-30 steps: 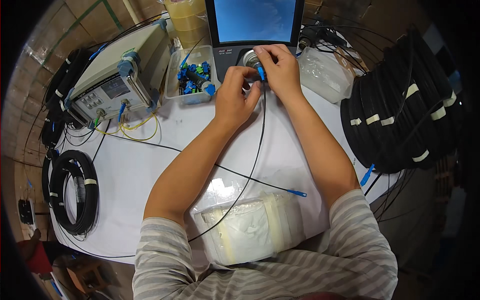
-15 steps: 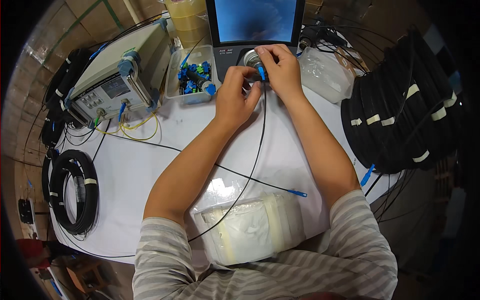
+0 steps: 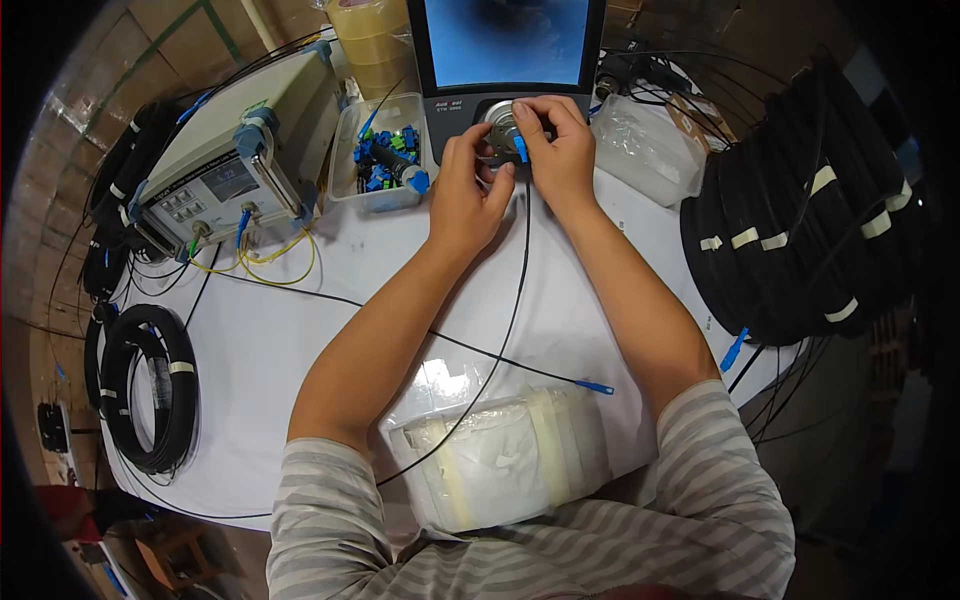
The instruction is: Inspecting a fiber optic connector using an electronic microscope probe and monitor.
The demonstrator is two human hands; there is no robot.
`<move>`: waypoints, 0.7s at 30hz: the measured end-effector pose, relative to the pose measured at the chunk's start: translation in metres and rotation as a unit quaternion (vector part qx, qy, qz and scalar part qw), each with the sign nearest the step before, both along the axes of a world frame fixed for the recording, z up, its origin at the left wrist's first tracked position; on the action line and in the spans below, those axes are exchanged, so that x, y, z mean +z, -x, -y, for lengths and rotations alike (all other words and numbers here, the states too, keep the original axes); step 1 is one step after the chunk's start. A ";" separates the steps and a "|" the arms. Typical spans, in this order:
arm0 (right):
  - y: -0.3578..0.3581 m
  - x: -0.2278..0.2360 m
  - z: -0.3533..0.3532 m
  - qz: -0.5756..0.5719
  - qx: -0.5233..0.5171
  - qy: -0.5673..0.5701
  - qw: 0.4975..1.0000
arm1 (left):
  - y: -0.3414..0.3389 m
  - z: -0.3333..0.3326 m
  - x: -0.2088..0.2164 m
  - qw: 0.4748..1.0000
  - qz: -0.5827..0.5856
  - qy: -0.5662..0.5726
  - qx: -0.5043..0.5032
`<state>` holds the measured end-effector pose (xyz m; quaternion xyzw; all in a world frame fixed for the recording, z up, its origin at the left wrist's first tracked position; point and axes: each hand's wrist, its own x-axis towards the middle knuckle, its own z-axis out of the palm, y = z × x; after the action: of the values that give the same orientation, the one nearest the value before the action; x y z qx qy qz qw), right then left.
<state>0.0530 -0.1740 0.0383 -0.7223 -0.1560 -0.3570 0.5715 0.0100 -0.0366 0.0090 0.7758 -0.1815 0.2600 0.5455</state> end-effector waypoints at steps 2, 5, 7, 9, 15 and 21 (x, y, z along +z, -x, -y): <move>0.000 0.000 0.001 0.011 -0.009 0.008 1.000 | -0.001 -0.001 -0.001 1.000 0.004 -0.005 0.000; -0.001 0.004 0.000 -0.006 0.000 0.014 1.000 | -0.002 -0.001 -0.001 1.000 0.005 -0.008 -0.005; -0.002 0.009 -0.001 -0.045 0.006 -0.004 0.999 | -0.001 0.000 -0.001 1.000 0.002 -0.005 -0.010; -0.002 0.011 -0.001 -0.084 0.013 -0.023 0.996 | 0.000 0.000 0.000 1.000 0.001 -0.013 -0.002; -0.005 0.009 0.005 -0.116 0.031 -0.003 0.993 | -0.001 0.000 -0.001 1.000 -0.003 -0.009 -0.007; -0.004 0.008 0.003 -0.082 0.011 -0.013 0.997 | -0.001 0.000 -0.002 1.000 0.000 -0.010 -0.008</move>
<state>0.0566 -0.1774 0.0459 -0.7397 -0.1117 -0.2925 0.5957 0.0106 -0.0367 0.0072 0.7797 -0.1907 0.2540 0.5396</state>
